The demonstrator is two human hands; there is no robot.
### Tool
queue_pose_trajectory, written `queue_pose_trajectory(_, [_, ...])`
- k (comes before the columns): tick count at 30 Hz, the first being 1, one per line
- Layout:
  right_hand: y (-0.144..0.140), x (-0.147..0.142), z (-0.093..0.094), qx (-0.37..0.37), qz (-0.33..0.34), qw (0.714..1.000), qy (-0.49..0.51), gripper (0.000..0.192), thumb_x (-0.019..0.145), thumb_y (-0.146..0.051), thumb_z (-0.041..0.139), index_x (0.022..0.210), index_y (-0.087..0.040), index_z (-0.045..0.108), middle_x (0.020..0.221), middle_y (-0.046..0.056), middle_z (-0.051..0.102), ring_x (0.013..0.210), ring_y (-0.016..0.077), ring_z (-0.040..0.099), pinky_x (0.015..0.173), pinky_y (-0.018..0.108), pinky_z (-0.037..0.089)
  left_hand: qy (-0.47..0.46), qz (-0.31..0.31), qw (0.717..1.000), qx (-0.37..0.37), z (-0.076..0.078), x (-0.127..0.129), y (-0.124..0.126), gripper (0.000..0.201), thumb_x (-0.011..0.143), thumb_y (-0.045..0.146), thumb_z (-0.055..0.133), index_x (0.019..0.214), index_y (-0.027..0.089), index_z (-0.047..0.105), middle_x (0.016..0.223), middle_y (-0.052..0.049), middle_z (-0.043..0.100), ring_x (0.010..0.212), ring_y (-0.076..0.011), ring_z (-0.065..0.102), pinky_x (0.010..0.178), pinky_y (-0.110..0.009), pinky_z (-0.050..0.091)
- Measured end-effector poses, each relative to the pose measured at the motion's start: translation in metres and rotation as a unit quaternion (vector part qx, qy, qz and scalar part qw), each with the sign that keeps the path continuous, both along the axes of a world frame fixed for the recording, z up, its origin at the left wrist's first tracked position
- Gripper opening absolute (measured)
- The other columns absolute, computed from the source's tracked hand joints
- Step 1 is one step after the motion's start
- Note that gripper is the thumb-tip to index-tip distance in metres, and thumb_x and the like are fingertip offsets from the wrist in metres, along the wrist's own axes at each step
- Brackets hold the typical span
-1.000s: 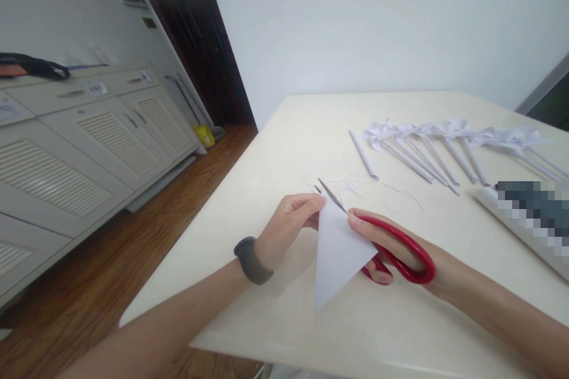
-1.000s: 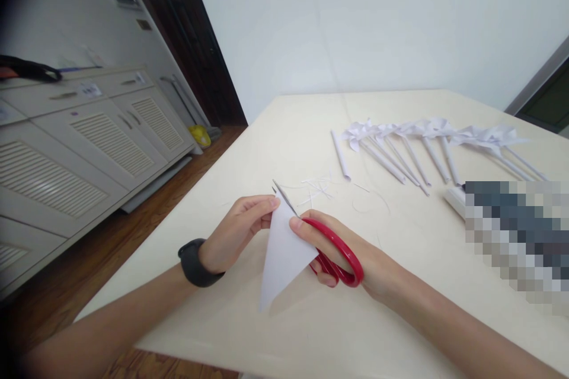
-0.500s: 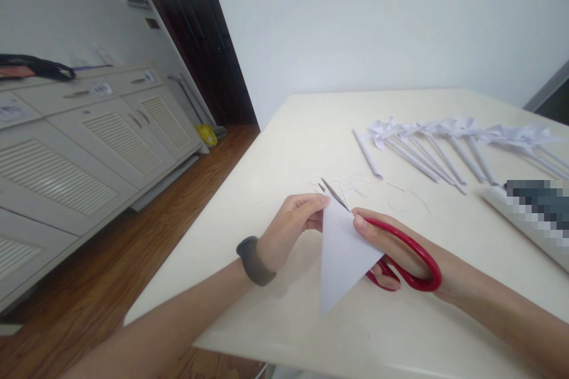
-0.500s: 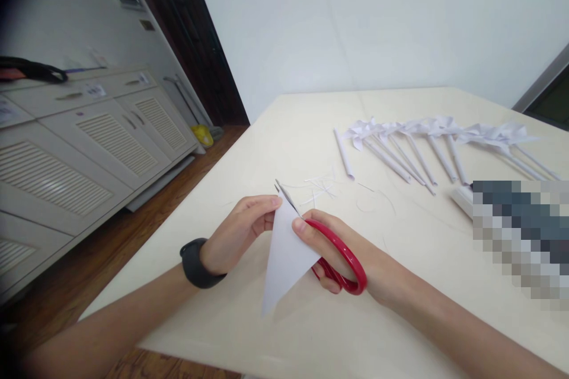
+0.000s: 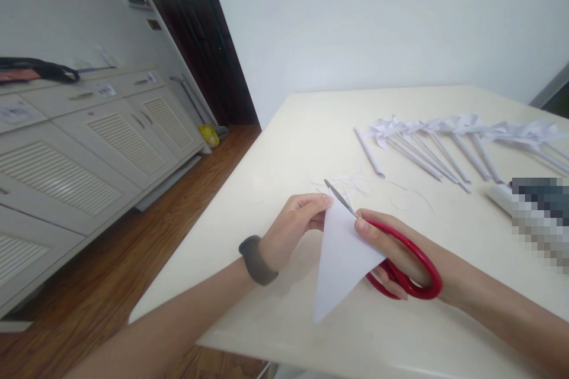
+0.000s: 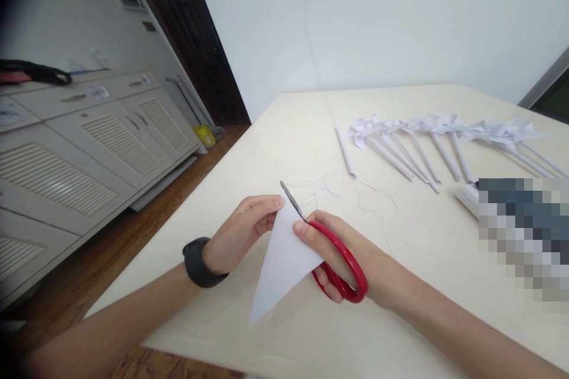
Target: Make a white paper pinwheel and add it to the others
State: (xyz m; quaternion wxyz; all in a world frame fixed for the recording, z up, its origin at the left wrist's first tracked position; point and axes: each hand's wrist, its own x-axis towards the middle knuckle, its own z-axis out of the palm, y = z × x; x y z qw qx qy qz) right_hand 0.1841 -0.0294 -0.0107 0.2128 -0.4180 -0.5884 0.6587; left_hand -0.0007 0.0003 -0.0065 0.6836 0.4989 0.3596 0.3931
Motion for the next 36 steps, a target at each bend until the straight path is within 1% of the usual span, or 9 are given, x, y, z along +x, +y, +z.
queue_pose_trajectory(4, [0.005,0.0,0.011,0.02,-0.013,1.0,-0.02,0.034,0.088,-0.047,0.039,0.067,-0.021,0.038,0.039,-0.007,0.04,0.034,0.0082,0.036,0.039,0.021,0.027,0.018,-0.006,1.0,0.004,0.0,0.0,0.001,0.026,0.084,0.031,0.049,0.069,0.014,0.06,0.07,-0.003,0.062,0.066,-0.0134,0.057,0.068,-0.026,0.044])
queue_pose_trajectory(7, [0.009,0.004,0.016,0.04,-0.029,0.999,-0.013,0.034,0.089,-0.043,0.039,0.064,-0.02,0.037,0.043,-0.007,0.04,0.034,0.0072,0.036,0.039,0.022,0.026,0.032,-0.015,0.999,-0.001,0.0,-0.001,0.001,0.025,0.083,0.031,0.051,0.065,0.014,0.057,0.067,-0.001,0.059,0.065,-0.0126,0.055,0.067,-0.026,0.043])
queue_pose_trajectory(12, [0.016,0.014,0.019,0.064,-0.082,0.994,-0.039,0.027,0.087,-0.039,0.046,0.068,-0.021,0.039,0.049,-0.006,0.045,0.038,0.0086,0.039,0.042,0.024,0.029,0.065,-0.029,0.997,0.01,0.0,-0.001,0.002,0.03,0.084,0.036,0.048,0.064,0.014,0.052,0.066,0.0,0.052,0.063,-0.0112,0.052,0.066,-0.025,0.041])
queue_pose_trajectory(16, [0.022,0.019,0.019,0.085,-0.091,0.992,-0.025,0.017,0.083,-0.036,0.054,0.078,-0.021,0.046,0.056,-0.005,0.048,0.046,0.0088,0.042,0.045,0.023,0.03,0.124,-0.058,0.99,0.025,-0.001,0.0,0.002,0.032,0.086,0.04,0.045,0.066,0.015,0.05,0.067,0.0,0.051,0.063,-0.0108,0.051,0.063,-0.024,0.041])
queue_pose_trajectory(18, [0.023,0.02,0.019,0.077,-0.084,0.993,-0.016,0.017,0.08,-0.034,0.058,0.082,-0.021,0.048,0.06,-0.004,0.049,0.049,0.0093,0.044,0.047,0.023,0.032,0.154,-0.072,0.984,0.048,-0.003,0.0,0.002,0.033,0.086,0.04,0.043,0.066,0.015,0.049,0.066,0.001,0.05,0.06,-0.0101,0.049,0.059,-0.023,0.039])
queue_pose_trajectory(22, [0.021,0.02,0.018,0.041,-0.055,0.998,0.004,0.02,0.075,-0.032,0.063,0.08,-0.019,0.048,0.064,-0.002,0.051,0.052,0.0108,0.049,0.049,0.024,0.036,0.201,-0.093,0.967,0.127,-0.005,0.001,0.0,0.036,0.087,0.04,0.042,0.06,0.016,0.045,0.058,0.003,0.043,0.053,-0.0089,0.044,0.05,-0.021,0.034])
queue_pose_trajectory(25, [0.02,0.017,0.018,0.035,-0.06,0.997,0.017,0.025,0.072,-0.028,0.066,0.088,-0.02,0.05,0.066,-0.003,0.052,0.053,0.011,0.049,0.048,0.024,0.037,0.217,-0.111,0.957,0.159,-0.004,0.002,-0.001,0.036,0.087,0.038,0.04,0.059,0.016,0.044,0.057,0.003,0.041,0.053,-0.0092,0.043,0.05,-0.021,0.033])
queue_pose_trajectory(28, [0.019,0.014,0.018,0.036,-0.073,0.997,0.02,0.027,0.07,-0.027,0.067,0.09,-0.021,0.05,0.068,-0.003,0.053,0.051,0.0102,0.049,0.046,0.023,0.037,0.219,-0.123,0.954,0.161,-0.004,0.003,-0.001,0.036,0.088,0.038,0.04,0.06,0.016,0.046,0.058,0.003,0.044,0.055,-0.0096,0.044,0.052,-0.021,0.034])
queue_pose_trajectory(36, [0.019,0.014,0.014,0.022,-0.093,0.994,0.045,0.026,0.07,-0.027,0.067,0.089,-0.022,0.05,0.065,-0.003,0.053,0.052,0.0108,0.05,0.047,0.024,0.038,0.186,-0.125,0.967,0.123,-0.006,0.004,-0.002,0.033,0.086,0.038,0.044,0.064,0.015,0.05,0.061,0.001,0.049,0.057,-0.0103,0.05,0.054,-0.021,0.039])
